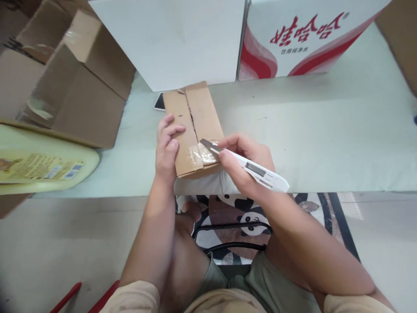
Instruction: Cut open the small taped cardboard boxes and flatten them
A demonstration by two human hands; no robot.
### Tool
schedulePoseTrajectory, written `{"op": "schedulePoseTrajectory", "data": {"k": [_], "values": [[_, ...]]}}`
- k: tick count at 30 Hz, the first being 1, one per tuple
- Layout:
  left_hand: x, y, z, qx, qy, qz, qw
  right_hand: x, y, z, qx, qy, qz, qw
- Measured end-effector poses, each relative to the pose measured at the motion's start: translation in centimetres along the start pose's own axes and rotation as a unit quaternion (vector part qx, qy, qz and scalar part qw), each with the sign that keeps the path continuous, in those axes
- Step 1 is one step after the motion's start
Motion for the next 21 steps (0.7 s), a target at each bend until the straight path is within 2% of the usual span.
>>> {"op": "schedulePoseTrajectory", "data": {"k": [9,14,21], "values": [[0.3,0.0,0.1,-0.013,-0.009,-0.015,1.000,0.1,1.2,0.3,0.002,0.001,-0.045,0.999],[0.1,-0.1,0.1,-0.017,0.002,-0.013,1.000,0.5,0.5,0.1,-0.012,-0.007,-0.004,1.000],[-0.1,0.1,-0.1,-0.003,0.015,-0.002,1.000,0.4,-0.6,0.1,-0.035,-0.059,0.094,0.993]]}}
Point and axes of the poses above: each hand's wrist, its own z-axis away from the middle knuckle, its own x-axis out of the palm, y = z × x, the point moved 10 cm from there along -z, towards the middle knuckle, and after that the axes turned 2 degrees about y, right-handed, at the moved point
